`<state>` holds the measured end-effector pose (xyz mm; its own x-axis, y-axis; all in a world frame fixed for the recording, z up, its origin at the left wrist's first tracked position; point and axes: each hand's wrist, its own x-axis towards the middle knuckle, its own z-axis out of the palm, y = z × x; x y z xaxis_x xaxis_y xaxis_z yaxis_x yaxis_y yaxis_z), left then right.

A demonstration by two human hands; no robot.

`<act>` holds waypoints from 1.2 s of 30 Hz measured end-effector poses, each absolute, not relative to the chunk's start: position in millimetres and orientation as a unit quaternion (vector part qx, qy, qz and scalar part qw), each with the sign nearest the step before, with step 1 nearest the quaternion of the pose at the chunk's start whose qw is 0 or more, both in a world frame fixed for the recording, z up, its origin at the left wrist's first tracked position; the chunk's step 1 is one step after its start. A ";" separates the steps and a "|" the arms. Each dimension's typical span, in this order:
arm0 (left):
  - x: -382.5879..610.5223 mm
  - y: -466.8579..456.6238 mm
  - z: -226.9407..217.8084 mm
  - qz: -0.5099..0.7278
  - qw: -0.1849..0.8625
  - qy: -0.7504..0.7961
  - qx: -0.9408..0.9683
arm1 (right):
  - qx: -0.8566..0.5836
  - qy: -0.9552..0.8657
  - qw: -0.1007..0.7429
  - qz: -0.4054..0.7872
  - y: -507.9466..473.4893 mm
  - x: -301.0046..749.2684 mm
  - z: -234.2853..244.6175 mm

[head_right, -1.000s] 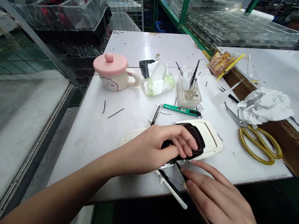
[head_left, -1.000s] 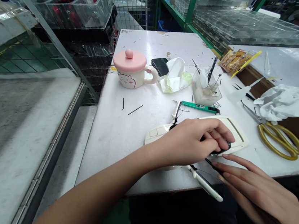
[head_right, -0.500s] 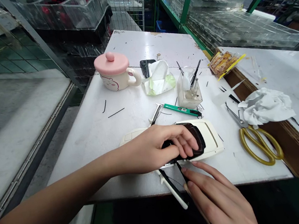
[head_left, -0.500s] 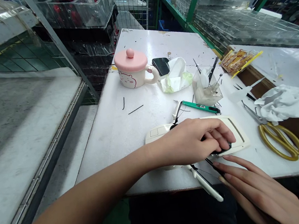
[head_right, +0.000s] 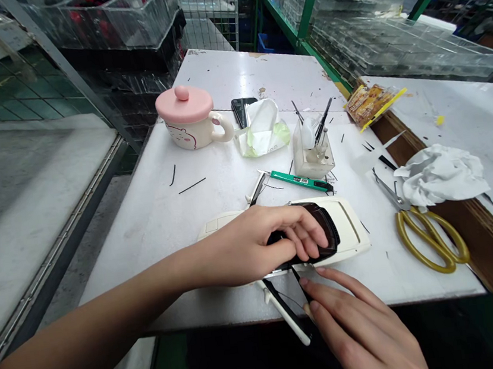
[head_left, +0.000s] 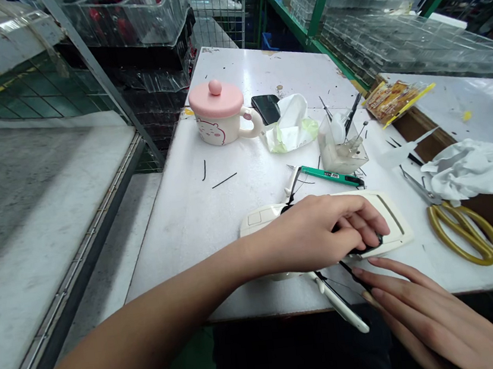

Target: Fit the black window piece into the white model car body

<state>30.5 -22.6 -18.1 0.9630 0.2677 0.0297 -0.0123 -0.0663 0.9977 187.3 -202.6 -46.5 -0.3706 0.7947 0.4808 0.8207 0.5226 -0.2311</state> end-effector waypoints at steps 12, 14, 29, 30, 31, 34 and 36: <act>31.1 -23.3 -15.9 0.100 0.684 0.095 0.716 | -0.478 -0.842 0.250 -0.024 -204.1 189.4 -49.1; 31.8 -22.8 -16.5 0.099 0.687 0.096 0.713 | -0.465 -0.850 0.247 -0.030 -204.9 191.1 -51.5; 31.1 -22.8 -18.6 0.103 0.686 0.094 0.714 | -0.449 -0.859 0.241 -0.038 -203.7 194.6 -53.8; 31.2 -22.6 -19.2 0.104 0.687 0.093 0.714 | -0.444 -0.863 0.237 -0.040 -202.9 193.6 -52.7; 31.2 -22.4 -19.8 0.104 0.687 0.091 0.714 | -0.444 -0.863 0.237 -0.044 -202.4 192.1 -51.4; 31.0 -22.0 -20.6 0.104 0.685 0.088 0.715 | -0.459 -0.851 0.250 -0.056 -203.9 187.2 -48.3; 30.7 -22.0 -20.1 0.105 0.684 0.090 0.716 | -0.463 -0.847 0.253 -0.064 -207.4 185.6 -47.3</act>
<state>30.7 -22.0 -20.1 0.9620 0.2716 0.0275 -0.0150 -0.0480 0.9987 185.6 -207.4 -47.3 -0.4443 0.7518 0.4872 0.8160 0.5641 -0.1263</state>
